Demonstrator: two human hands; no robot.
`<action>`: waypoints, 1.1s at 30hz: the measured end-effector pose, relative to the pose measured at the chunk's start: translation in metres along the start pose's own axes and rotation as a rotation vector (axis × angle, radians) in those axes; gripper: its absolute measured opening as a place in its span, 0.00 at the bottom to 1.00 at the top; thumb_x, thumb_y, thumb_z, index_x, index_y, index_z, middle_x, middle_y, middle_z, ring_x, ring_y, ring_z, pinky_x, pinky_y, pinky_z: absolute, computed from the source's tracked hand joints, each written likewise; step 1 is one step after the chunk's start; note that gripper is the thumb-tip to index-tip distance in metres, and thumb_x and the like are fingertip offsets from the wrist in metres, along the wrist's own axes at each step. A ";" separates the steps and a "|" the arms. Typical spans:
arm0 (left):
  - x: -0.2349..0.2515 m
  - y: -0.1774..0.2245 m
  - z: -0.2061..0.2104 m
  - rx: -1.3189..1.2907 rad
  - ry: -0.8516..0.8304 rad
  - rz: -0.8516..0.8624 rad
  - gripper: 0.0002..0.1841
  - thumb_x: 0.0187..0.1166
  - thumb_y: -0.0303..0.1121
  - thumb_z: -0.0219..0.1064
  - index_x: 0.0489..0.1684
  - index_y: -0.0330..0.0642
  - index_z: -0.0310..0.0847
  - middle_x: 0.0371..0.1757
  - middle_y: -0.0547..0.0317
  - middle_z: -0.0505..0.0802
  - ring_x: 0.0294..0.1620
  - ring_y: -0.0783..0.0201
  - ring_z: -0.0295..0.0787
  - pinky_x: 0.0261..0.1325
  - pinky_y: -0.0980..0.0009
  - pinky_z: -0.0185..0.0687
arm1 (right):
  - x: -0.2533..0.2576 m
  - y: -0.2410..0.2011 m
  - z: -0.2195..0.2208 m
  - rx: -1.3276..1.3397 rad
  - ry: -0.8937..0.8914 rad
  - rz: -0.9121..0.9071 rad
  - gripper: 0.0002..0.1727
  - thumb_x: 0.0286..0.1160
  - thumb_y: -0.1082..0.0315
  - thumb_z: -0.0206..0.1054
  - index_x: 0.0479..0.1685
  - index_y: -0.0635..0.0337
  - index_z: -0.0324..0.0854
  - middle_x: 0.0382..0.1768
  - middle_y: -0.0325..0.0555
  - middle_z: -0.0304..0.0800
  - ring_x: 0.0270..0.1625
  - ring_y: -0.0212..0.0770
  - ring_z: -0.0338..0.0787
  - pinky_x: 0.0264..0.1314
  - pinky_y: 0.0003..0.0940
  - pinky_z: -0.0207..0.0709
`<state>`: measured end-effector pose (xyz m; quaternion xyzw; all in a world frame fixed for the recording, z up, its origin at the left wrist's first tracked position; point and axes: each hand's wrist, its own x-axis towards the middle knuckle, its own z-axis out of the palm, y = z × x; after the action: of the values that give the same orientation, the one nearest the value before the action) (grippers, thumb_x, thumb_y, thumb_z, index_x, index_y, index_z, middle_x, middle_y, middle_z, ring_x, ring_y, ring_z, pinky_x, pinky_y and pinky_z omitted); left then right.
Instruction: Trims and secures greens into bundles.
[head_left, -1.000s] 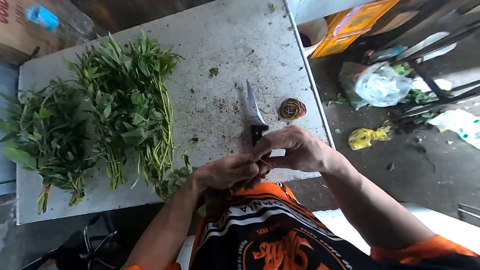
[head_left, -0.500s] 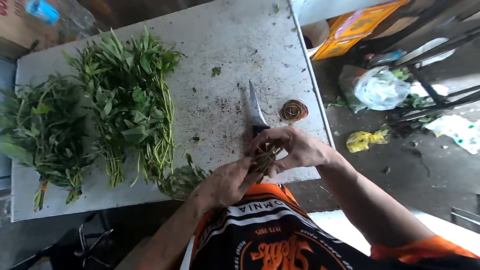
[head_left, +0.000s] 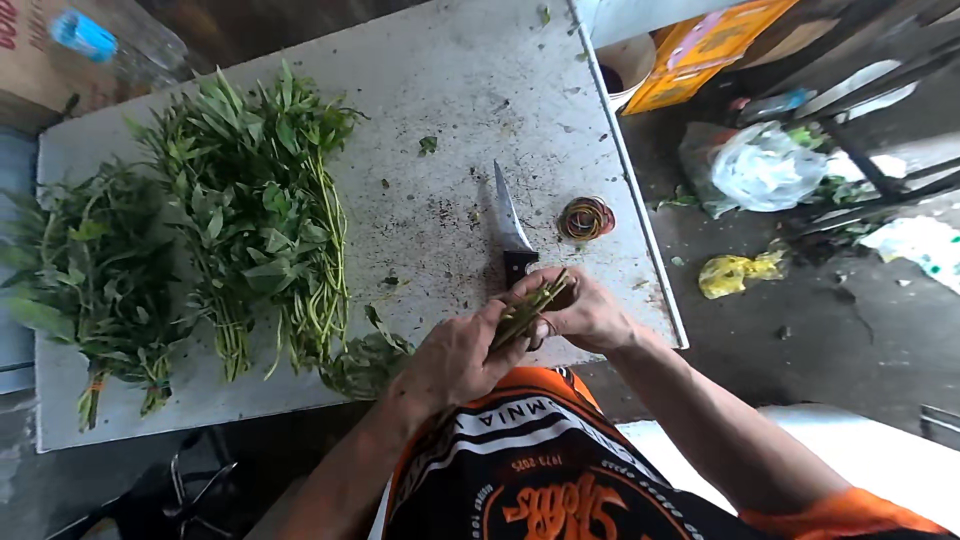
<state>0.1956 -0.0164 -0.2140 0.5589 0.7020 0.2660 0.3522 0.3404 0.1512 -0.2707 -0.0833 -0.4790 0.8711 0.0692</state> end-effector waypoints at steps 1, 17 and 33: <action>0.000 -0.002 0.001 0.041 0.014 0.002 0.26 0.88 0.51 0.58 0.62 0.32 0.80 0.36 0.49 0.92 0.36 0.56 0.92 0.42 0.57 0.89 | 0.000 0.000 0.000 -0.058 0.011 -0.002 0.20 0.58 0.62 0.86 0.51 0.57 0.92 0.43 0.42 0.97 0.44 0.33 0.95 0.51 0.31 0.91; 0.014 -0.007 -0.007 -0.014 0.085 -0.313 0.24 0.91 0.47 0.53 0.69 0.34 0.75 0.36 0.50 0.90 0.38 0.58 0.90 0.46 0.58 0.87 | -0.010 -0.005 0.066 -1.095 -0.226 -0.548 0.11 0.79 0.59 0.67 0.40 0.55 0.89 0.35 0.42 0.93 0.45 0.39 0.92 0.71 0.44 0.76; 0.002 -0.002 -0.018 0.120 0.244 0.062 0.24 0.93 0.50 0.47 0.55 0.39 0.82 0.28 0.58 0.87 0.26 0.63 0.85 0.29 0.64 0.84 | 0.033 -0.034 -0.005 0.300 0.324 0.321 0.20 0.91 0.63 0.48 0.28 0.54 0.78 0.12 0.27 0.64 0.10 0.18 0.58 0.12 0.12 0.53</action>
<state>0.1799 -0.0145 -0.2049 0.5638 0.7367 0.3003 0.2219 0.3106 0.1799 -0.2469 -0.2854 -0.3079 0.9074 0.0175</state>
